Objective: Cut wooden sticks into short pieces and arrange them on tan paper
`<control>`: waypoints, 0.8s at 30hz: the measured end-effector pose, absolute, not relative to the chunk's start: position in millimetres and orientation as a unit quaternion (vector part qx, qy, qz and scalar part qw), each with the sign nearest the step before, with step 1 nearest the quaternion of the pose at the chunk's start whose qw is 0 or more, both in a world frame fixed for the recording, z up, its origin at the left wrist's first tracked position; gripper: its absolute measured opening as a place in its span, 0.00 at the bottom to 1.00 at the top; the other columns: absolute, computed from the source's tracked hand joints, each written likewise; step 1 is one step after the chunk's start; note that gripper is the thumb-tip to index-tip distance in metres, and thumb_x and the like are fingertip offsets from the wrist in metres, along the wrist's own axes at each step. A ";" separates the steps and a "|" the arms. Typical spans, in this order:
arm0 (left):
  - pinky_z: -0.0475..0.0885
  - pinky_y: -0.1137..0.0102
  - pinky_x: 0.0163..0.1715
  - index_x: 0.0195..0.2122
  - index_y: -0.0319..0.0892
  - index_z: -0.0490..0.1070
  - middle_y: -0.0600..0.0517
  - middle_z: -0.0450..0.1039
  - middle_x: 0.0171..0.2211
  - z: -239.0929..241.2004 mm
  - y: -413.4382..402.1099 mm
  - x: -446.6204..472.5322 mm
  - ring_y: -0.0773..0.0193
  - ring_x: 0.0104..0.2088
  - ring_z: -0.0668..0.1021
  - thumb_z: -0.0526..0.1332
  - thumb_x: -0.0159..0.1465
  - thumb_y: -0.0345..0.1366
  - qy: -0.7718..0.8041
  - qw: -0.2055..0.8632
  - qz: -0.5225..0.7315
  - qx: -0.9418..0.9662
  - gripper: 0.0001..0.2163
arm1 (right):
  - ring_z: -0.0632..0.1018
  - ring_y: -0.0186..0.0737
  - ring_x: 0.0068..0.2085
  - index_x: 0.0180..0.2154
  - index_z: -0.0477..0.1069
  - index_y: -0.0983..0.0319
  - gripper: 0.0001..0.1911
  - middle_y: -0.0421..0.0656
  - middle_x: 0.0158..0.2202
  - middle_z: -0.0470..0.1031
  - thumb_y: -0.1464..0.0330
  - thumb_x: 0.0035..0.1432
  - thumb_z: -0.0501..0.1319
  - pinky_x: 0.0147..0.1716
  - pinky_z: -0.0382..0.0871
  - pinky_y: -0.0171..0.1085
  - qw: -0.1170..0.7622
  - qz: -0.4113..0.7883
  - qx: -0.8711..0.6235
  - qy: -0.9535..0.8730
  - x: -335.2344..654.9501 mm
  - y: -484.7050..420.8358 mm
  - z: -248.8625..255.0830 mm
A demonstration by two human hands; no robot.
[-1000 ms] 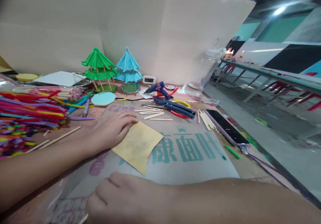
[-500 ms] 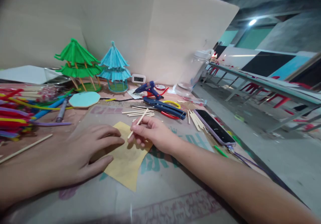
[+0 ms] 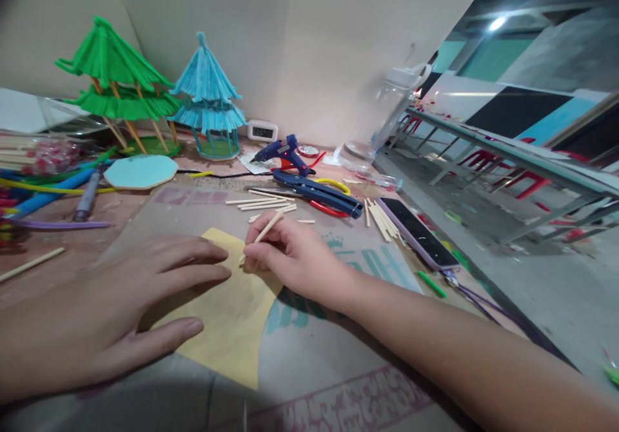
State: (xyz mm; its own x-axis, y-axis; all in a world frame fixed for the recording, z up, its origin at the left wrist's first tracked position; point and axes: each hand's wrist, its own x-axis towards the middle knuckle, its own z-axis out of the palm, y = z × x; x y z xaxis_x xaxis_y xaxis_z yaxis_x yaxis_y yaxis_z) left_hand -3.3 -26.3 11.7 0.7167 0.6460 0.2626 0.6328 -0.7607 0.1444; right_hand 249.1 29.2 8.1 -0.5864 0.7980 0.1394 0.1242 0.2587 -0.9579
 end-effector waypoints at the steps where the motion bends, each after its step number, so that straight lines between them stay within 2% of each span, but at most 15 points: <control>1: 0.78 0.54 0.55 0.60 0.47 0.74 0.45 0.77 0.58 11.5 -26.0 -4.1 0.48 0.55 0.79 0.60 0.69 0.47 0.343 0.017 0.142 0.928 0.21 | 0.76 0.32 0.29 0.36 0.67 0.60 0.09 0.37 0.28 0.74 0.64 0.66 0.64 0.30 0.68 0.32 0.322 0.488 -0.323 -0.745 250.0 29.6 8.3; 5: 0.75 0.50 0.58 0.62 0.46 0.73 0.46 0.74 0.62 5.5 -24.7 -6.0 0.45 0.61 0.75 0.58 0.71 0.48 0.335 0.012 0.138 0.932 0.22 | 0.75 0.33 0.30 0.33 0.71 0.61 0.08 0.38 0.29 0.75 0.67 0.67 0.64 0.31 0.65 0.33 0.298 0.320 -0.315 -0.842 253.0 30.0 12.5; 8: 0.74 0.48 0.59 0.65 0.47 0.70 0.46 0.73 0.63 3.6 -23.8 -4.3 0.45 0.62 0.74 0.57 0.71 0.47 0.330 0.014 0.135 0.934 0.23 | 0.75 0.33 0.31 0.32 0.71 0.61 0.09 0.38 0.30 0.76 0.68 0.68 0.63 0.31 0.65 0.32 0.275 0.259 -0.295 -0.878 252.7 27.6 15.6; 13: 0.76 0.43 0.56 0.62 0.46 0.74 0.43 0.77 0.60 8.4 -22.9 0.8 0.40 0.59 0.77 0.58 0.70 0.44 0.323 0.012 0.135 0.937 0.21 | 0.74 0.32 0.30 0.33 0.68 0.61 0.09 0.38 0.29 0.74 0.70 0.69 0.61 0.30 0.63 0.30 0.259 0.211 -0.252 -0.908 252.0 25.3 15.9; 18: 0.75 0.43 0.56 0.60 0.46 0.76 0.43 0.77 0.59 9.6 -24.2 2.7 0.40 0.58 0.78 0.60 0.69 0.44 0.324 0.014 0.150 0.934 0.20 | 0.71 0.35 0.28 0.32 0.66 0.61 0.09 0.39 0.27 0.72 0.72 0.68 0.57 0.28 0.60 0.32 0.228 0.130 -0.256 -0.930 253.0 27.9 16.3; 24: 0.74 0.43 0.58 0.60 0.46 0.76 0.43 0.77 0.59 7.5 -25.7 3.2 0.40 0.59 0.77 0.60 0.69 0.44 0.329 0.019 0.150 0.932 0.20 | 0.73 0.35 0.29 0.33 0.67 0.60 0.08 0.40 0.28 0.75 0.72 0.68 0.57 0.30 0.62 0.32 0.212 0.176 -0.249 -0.929 250.2 21.8 19.7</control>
State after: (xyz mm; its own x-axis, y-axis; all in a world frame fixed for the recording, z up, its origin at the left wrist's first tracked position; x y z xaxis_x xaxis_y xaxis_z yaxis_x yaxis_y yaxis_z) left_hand 3.2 -25.7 7.5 0.7385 0.6191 0.2672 0.6074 -0.7828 0.1351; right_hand 250.2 21.8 19.7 -0.7864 0.5371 0.3051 0.3881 0.8138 -0.4324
